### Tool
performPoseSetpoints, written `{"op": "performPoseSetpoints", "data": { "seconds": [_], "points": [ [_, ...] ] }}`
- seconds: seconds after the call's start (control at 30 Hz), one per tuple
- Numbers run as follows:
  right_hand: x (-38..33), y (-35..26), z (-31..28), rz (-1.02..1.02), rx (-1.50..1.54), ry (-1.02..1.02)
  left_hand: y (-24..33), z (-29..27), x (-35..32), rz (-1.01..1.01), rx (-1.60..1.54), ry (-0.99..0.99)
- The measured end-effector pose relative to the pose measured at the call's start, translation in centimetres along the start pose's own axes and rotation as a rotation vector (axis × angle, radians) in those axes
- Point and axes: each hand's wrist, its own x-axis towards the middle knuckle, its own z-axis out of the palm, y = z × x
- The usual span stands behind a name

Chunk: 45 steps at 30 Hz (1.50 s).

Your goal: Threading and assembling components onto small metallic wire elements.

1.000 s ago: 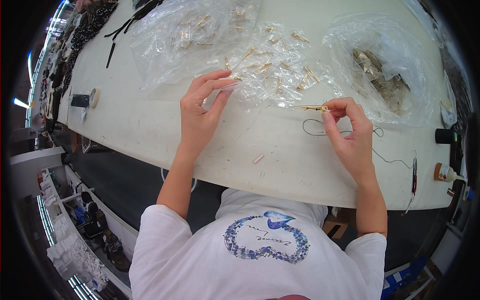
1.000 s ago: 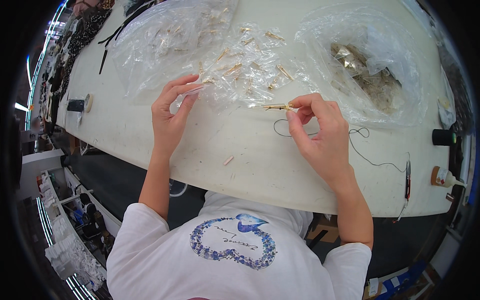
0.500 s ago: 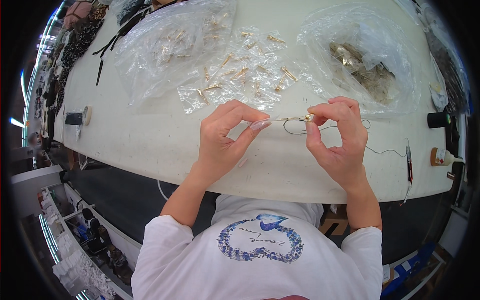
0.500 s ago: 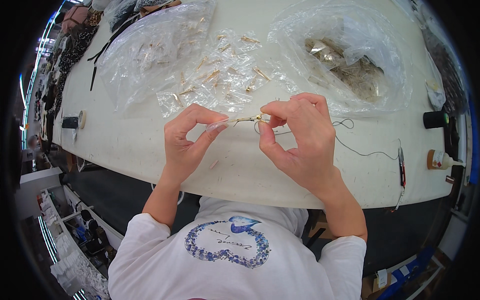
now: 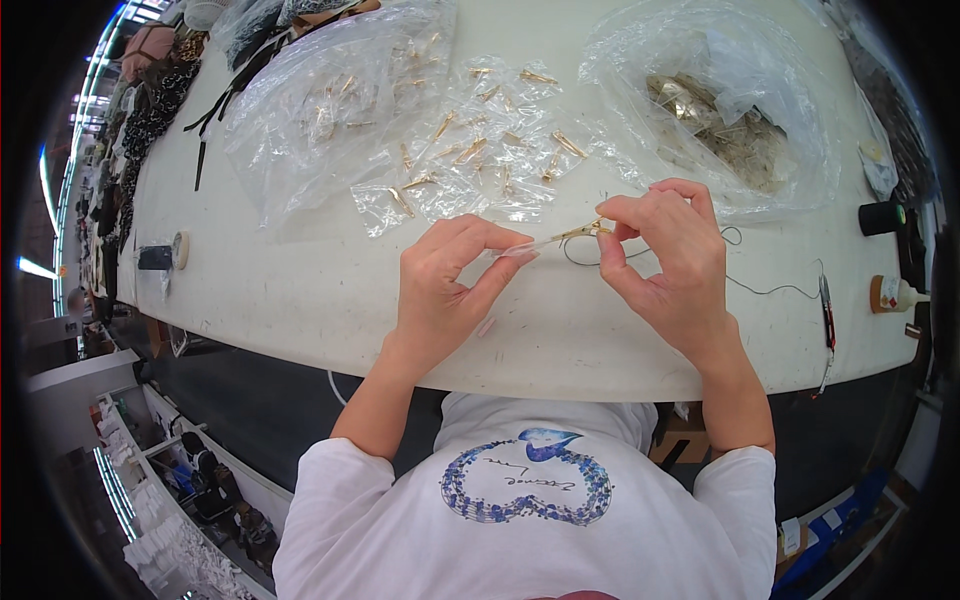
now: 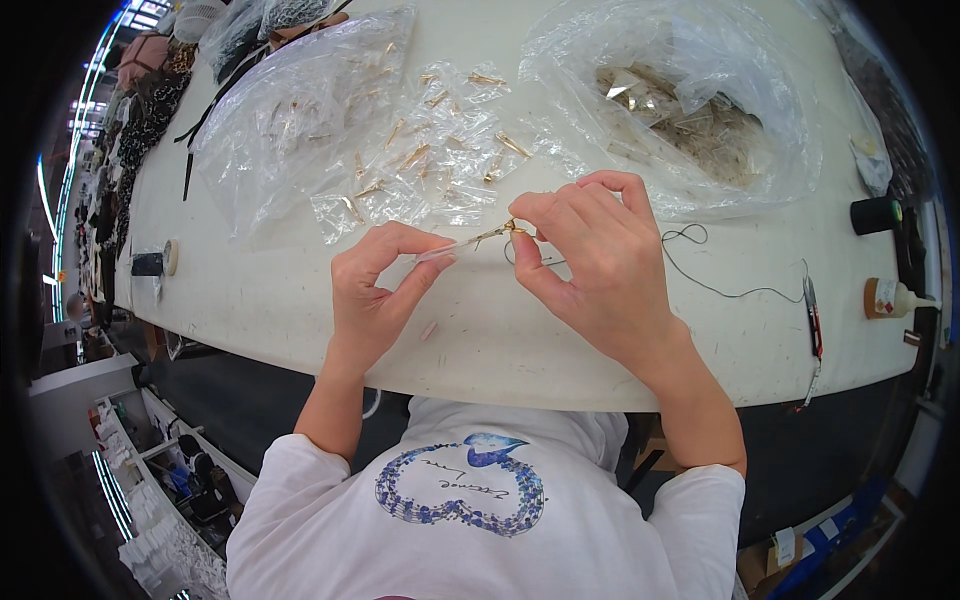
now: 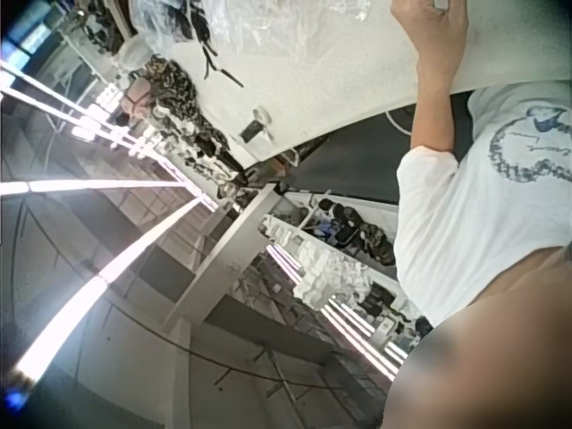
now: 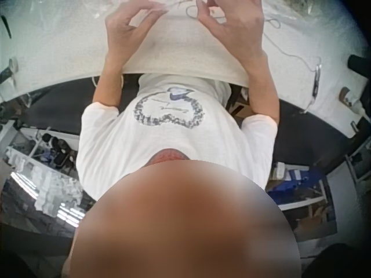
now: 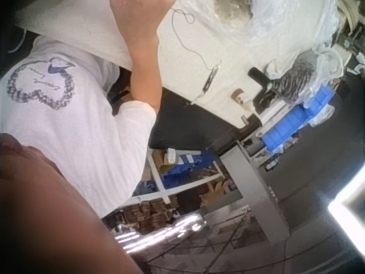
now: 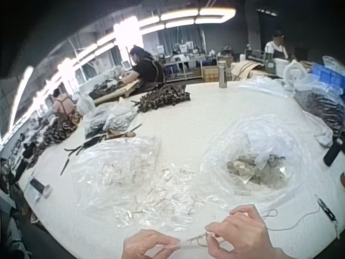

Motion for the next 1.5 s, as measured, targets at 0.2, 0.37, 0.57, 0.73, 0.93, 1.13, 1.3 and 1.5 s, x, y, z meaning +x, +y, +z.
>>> {"op": "performPoseSetpoints", "data": {
  "seconds": [0.2, 0.37, 0.57, 0.73, 0.93, 1.13, 1.3, 1.5],
  "points": [
    [-0.5, -1.3, 1.4, -0.025, 0.063, -0.093, 0.5, 1.3, -0.8, -0.175, -0.196, -0.070],
    [-0.9, -1.7, 2.0, 0.132, 0.192, -0.061, 0.1, 2.7, -1.2, -0.274, -0.532, -0.057],
    [-1.7, -2.8, 3.2, 0.250, 0.406, -0.065, 0.4, 3.3, -1.2, -0.316, -0.603, -0.075],
    [-1.5, -1.8, 2.9, 0.322, 0.454, -0.127, -0.2, 3.2, -1.0, -0.293, -0.609, -0.073],
    [-1.8, -1.8, 2.3, 0.403, 0.480, -0.289, -0.3, 1.9, -2.1, -0.304, -0.438, -0.134],
    [-0.3, -2.8, 2.0, 0.504, 0.772, -0.196, -2.2, -2.6, -0.4, -0.167, -0.236, 0.151],
    [-1.0, -2.3, 2.2, 0.535, 0.643, -0.264, -8.4, -11.9, 4.4, -0.125, 0.645, 0.539],
    [-0.9, -1.9, 2.6, 0.298, 0.318, -0.270, -9.3, -8.9, 1.4, -0.284, 0.624, 0.349]
  ]
}}
